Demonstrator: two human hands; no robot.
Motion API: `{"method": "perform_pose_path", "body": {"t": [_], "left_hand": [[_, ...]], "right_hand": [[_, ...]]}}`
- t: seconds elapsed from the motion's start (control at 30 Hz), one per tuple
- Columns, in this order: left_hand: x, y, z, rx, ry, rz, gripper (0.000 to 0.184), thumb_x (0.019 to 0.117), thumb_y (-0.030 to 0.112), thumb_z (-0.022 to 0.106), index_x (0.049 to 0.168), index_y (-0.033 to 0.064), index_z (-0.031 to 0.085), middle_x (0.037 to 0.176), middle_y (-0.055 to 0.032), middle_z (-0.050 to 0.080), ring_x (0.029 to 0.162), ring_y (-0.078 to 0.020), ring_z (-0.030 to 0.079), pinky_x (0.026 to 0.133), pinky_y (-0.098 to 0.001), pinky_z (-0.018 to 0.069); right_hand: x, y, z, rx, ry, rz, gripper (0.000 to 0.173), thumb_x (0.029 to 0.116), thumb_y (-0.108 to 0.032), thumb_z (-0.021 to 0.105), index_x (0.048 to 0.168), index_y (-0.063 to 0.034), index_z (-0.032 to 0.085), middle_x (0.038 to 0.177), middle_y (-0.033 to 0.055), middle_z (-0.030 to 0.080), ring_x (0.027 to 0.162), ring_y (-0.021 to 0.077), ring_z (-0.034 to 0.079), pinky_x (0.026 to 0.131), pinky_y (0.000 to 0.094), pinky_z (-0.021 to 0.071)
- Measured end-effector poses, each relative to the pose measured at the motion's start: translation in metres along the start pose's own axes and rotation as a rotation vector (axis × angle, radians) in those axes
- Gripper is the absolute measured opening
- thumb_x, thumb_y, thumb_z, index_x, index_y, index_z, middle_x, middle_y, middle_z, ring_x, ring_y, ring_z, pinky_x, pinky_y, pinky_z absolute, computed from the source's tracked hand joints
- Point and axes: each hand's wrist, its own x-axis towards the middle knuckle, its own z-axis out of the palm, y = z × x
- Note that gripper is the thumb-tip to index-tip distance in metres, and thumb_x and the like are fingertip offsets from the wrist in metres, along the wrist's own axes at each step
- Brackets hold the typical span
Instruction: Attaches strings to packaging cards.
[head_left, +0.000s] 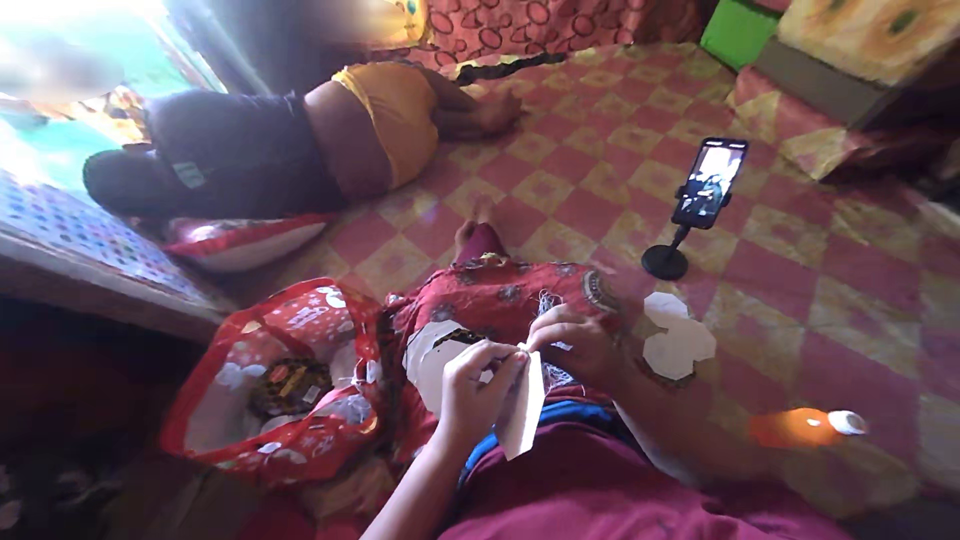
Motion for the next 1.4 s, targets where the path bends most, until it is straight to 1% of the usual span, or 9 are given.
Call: {"method": "perform_pose_path", "body": {"t": [0.33, 0.47, 0.6, 0.73, 0.9, 1.13, 1.27, 1.33, 1.4], "left_hand": [[0.004, -0.005, 0.003, 0.089, -0.024, 0.061, 0.015, 0.0923, 0.004, 0.058, 0.090, -0.0078, 0.068, 0.083, -0.0047, 0.065, 0.081, 0.0034, 0.059, 0.077, -0.0113, 0.0487], [0.001, -0.009, 0.008, 0.177, 0.058, 0.089, 0.015, 0.0882, 0.004, 0.063, 0.086, -0.0090, 0.070, 0.078, -0.0069, 0.065, 0.076, 0.0024, 0.059, 0.074, -0.0110, 0.0482], [0.000, -0.010, 0.010, 0.174, 0.114, 0.086, 0.014, 0.0864, 0.005, 0.066, 0.080, -0.0075, 0.067, 0.071, -0.0022, 0.062, 0.067, 0.0055, 0.054, 0.065, -0.0089, 0.0446], [-0.002, -0.006, 0.012, 0.029, 0.180, -0.069, 0.008, 0.0878, 0.001, 0.063, 0.081, -0.0026, 0.064, 0.070, 0.0088, 0.060, 0.065, 0.0097, 0.053, 0.064, -0.0090, 0.0459], [-0.002, -0.004, 0.011, -0.110, 0.190, -0.118, 0.009, 0.0905, 0.000, 0.059, 0.085, 0.0054, 0.064, 0.074, 0.0142, 0.063, 0.068, 0.0079, 0.059, 0.066, -0.0123, 0.0511], [0.000, 0.001, 0.008, -0.183, 0.120, -0.187, 0.013, 0.0976, 0.005, 0.053, 0.091, 0.0085, 0.063, 0.080, 0.0153, 0.063, 0.073, 0.0077, 0.059, 0.070, -0.0132, 0.0497], [0.006, 0.021, 0.003, -0.499, -0.057, -0.689, 0.043, 0.1106, 0.019, 0.021, 0.097, 0.0126, 0.060, 0.079, 0.0096, 0.065, 0.072, 0.0008, 0.062, 0.070, -0.0191, 0.0536], [0.007, 0.020, -0.003, -0.785, -0.093, -0.778, 0.039, 0.1075, 0.019, 0.028, 0.098, 0.0155, 0.065, 0.087, 0.0037, 0.071, 0.081, -0.0067, 0.068, 0.074, -0.0267, 0.0581], [0.004, 0.015, -0.006, -0.902, -0.099, -0.638, 0.027, 0.1011, 0.010, 0.047, 0.096, 0.0165, 0.072, 0.092, 0.0031, 0.074, 0.085, -0.0073, 0.070, 0.079, -0.0274, 0.0594]], "right_hand": [[-0.003, 0.003, 0.001, 0.034, -0.019, -0.017, 0.009, 0.0940, -0.011, 0.065, 0.092, -0.0057, 0.071, 0.100, 0.0096, 0.073, 0.107, 0.0142, 0.065, 0.101, 0.0296, 0.0457], [0.002, -0.011, 0.002, 0.475, -0.085, 0.333, 0.023, 0.0825, -0.002, 0.057, 0.103, 0.0069, 0.064, 0.118, 0.0084, 0.069, 0.112, 0.0072, 0.064, 0.096, 0.0243, 0.0527], [0.013, -0.033, 0.012, 0.696, -0.063, 0.675, 0.030, 0.0849, 0.005, 0.057, 0.114, -0.0012, 0.051, 0.098, -0.0076, 0.068, 0.085, -0.0013, 0.066, 0.078, 0.0206, 0.0562], [0.011, -0.033, 0.015, 0.320, -0.131, 0.508, 0.030, 0.0875, 0.000, 0.062, 0.114, 0.0142, 0.062, 0.095, 0.0081, 0.069, 0.080, -0.0008, 0.061, 0.076, 0.0161, 0.0508], [0.008, -0.035, 0.020, -0.157, -0.035, 0.230, 0.017, 0.0927, -0.006, 0.065, 0.100, 0.0056, 0.075, 0.089, 0.0129, 0.076, 0.082, 0.0170, 0.070, 0.090, 0.0390, 0.0491], [0.007, -0.034, 0.018, -0.514, -0.053, 0.043, 0.019, 0.0979, -0.011, 0.059, 0.096, -0.0028, 0.076, 0.094, 0.0112, 0.078, 0.085, 0.0213, 0.074, 0.085, 0.0438, 0.0504], [0.009, -0.036, 0.018, -0.497, -0.065, 0.078, 0.016, 0.0958, -0.019, 0.064, 0.097, -0.0157, 0.080, 0.102, 0.0167, 0.069, 0.079, 0.0248, 0.064, 0.081, 0.0472, 0.0460], [0.006, -0.031, 0.017, -0.409, -0.065, 0.066, 0.017, 0.0979, -0.024, 0.062, 0.096, -0.0201, 0.079, 0.103, 0.0161, 0.065, 0.084, 0.0220, 0.061, 0.084, 0.0434, 0.0435], [0.002, -0.027, 0.016, -0.249, -0.068, 0.066, 0.019, 0.1025, -0.030, 0.059, 0.099, -0.0202, 0.075, 0.106, 0.0126, 0.062, 0.094, 0.0168, 0.058, 0.091, 0.0369, 0.0406]]}}
